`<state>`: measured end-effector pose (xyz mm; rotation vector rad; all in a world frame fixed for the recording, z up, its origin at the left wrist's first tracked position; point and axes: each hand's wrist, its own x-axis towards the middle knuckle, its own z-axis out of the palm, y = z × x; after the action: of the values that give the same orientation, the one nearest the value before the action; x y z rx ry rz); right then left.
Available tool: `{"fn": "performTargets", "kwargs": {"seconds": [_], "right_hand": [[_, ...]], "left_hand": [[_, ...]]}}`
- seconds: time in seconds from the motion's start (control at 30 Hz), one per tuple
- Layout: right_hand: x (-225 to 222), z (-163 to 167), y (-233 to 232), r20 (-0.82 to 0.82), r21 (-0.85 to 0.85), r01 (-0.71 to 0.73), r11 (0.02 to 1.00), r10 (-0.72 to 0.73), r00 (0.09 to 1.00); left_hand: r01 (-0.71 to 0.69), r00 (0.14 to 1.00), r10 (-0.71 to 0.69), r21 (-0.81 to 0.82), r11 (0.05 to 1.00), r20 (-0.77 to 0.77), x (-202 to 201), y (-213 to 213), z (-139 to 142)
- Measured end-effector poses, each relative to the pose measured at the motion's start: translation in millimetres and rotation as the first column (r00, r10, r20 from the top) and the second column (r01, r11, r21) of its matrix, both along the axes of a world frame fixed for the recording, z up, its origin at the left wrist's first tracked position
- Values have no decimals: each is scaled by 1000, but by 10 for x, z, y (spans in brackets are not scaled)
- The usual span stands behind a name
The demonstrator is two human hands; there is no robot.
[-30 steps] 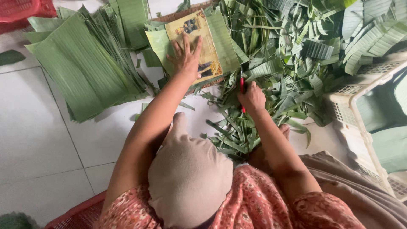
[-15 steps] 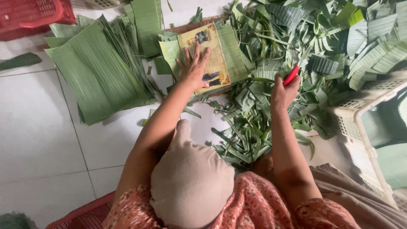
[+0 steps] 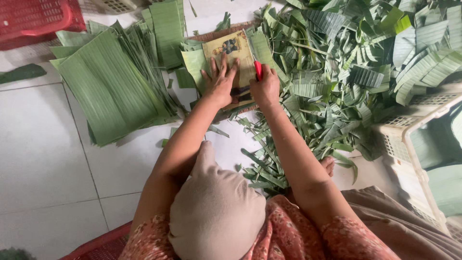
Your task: The person sits on the floor trimming banana leaves with red-handled scissors, using a printed card on a wooden board as a size guide. They cut each leaf square, stack the trimmed leaves, and place finished stacks into plastic crates.
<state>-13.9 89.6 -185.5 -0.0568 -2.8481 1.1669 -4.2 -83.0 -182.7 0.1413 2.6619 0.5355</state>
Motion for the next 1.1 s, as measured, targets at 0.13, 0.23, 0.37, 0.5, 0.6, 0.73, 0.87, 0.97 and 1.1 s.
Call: {"fn": "performTargets", "kwargs": {"seconds": [0.13,0.23,0.37,0.5,0.6,0.73,0.87,0.97,1.1], "right_hand": [[64,50,20,16,-28,3,1000,-2,1000],[67,52,15,32,-40,-18,999,19,999],[-29,62,26,98,-137,-53,989,67,993],[-127,143,20,108,-115,-158,981,171,979],[-154,257,-49,262,85,-199,976,171,950],[-205,358,-154,391,214,-252,944,154,907],[-243,354,-202,407,212,-289,933,185,895],[-264,337,-213,398,195,-309,931,213,892],[-357,351,-244,409,156,-304,940,218,886]], "left_hand": [[4,1000,-4,1,1000,-24,26,-3,49],[3,1000,-3,-21,1000,17,26,-7,79],[3,1000,-5,-93,996,-29,41,39,73],[-35,999,31,-125,992,-32,54,113,37],[-36,999,34,-198,980,-13,46,147,45],[-27,999,34,-190,981,34,1,131,147],[-1,971,47,-193,981,233,-59,131,311],[15,975,34,-221,975,219,-23,145,385],[-1,981,42,-213,977,190,-2,135,379]]}}
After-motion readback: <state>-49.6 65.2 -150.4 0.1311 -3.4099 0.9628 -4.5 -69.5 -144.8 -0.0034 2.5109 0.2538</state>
